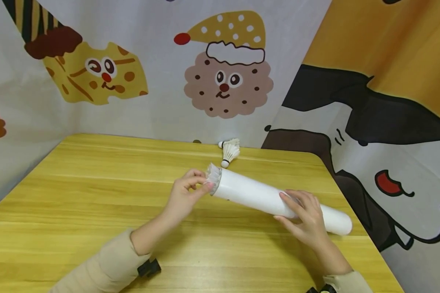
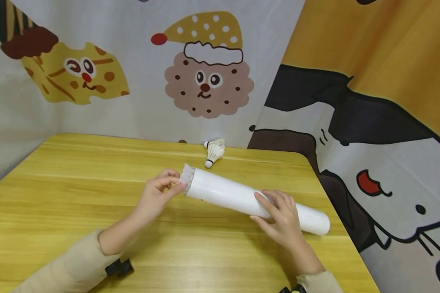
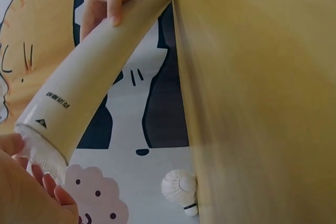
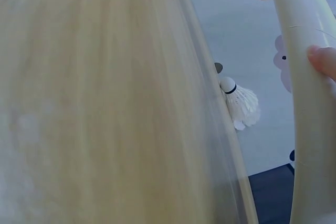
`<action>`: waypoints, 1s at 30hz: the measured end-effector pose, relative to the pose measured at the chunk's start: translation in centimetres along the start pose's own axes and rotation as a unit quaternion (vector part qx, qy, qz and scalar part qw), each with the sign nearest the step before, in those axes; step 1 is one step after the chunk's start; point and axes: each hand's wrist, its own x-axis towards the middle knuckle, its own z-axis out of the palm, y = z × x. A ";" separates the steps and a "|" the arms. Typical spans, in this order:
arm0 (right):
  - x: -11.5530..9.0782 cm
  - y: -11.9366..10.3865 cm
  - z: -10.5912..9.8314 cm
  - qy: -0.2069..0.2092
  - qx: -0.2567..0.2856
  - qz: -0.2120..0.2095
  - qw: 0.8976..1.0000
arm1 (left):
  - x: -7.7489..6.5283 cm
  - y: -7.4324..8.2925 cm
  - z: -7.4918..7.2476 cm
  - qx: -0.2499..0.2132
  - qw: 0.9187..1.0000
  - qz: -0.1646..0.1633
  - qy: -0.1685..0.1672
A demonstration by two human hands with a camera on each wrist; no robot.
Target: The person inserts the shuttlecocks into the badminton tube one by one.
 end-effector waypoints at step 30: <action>0.7 -0.7 0.3 0.003 0.012 -0.050 0.999 | 0.3 -0.2 -0.7 -0.025 0.987 -0.064 -0.147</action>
